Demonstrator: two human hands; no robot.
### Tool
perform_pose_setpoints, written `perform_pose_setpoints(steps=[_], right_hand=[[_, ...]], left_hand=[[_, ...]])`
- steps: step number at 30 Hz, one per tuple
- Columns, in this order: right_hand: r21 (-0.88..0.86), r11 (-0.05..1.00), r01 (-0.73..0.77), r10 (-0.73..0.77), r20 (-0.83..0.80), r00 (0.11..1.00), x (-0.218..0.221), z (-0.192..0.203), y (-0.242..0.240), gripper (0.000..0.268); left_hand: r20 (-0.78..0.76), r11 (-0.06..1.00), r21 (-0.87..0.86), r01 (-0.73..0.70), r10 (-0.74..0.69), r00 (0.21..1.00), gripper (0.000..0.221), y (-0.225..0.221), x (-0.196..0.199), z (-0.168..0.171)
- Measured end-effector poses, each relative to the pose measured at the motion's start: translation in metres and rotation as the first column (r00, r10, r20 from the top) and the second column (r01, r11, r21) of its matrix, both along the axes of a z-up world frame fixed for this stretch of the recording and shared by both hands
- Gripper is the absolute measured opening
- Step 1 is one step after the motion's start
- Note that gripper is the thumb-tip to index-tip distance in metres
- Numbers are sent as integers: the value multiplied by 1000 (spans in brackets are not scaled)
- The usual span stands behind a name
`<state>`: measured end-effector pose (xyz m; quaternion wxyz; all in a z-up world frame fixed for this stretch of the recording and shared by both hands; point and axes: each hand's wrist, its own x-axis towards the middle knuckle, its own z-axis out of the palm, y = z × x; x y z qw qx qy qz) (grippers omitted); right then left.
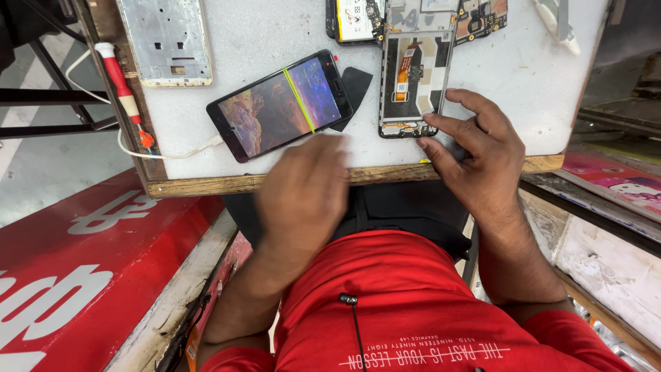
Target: The person disassembles a smartphone, removes the motherboard, and transfers small components to another board. They handle the phone chassis, battery, and screen while working at a cluttered repair bench.
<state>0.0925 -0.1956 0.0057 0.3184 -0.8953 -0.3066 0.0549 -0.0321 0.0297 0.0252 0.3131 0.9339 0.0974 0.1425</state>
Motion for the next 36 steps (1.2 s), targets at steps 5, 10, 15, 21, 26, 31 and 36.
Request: perform_pose_setpoints(steps=[5,10,15,21,26,31,36], right_hand=[[10,1000,2,-1,-13,1000,0,-1,-2,38],[20,1000,8,-7,-48,999,-1,4,1,37],[39,999,30,-29,-44,999,-2,3,0,37],[70,997,33,-31,-32,999,1,8,-1,32],[37,996,86,-82,-104,991,4,18,4,28],[-19,1000,14,-14,-3,1000,2,25,12,40],[-11,996,87,-87,27,996,2,21,16,25]], left_hand=[[-22,926,269,-266,281,959,32,64,-18,12],[0,834,208,-510,522,853,24,95,-10,0],[111,856,215,-470,457,883,21,80,-16,-1],[125,993,59,105,-111,986,34,9,8,6],[117,979,39,199,-202,972,37,-33,43,0],[91,981,101,163,-173,981,39,-41,53,-14],[106,983,102,155,-166,980,38,-41,49,-14]])
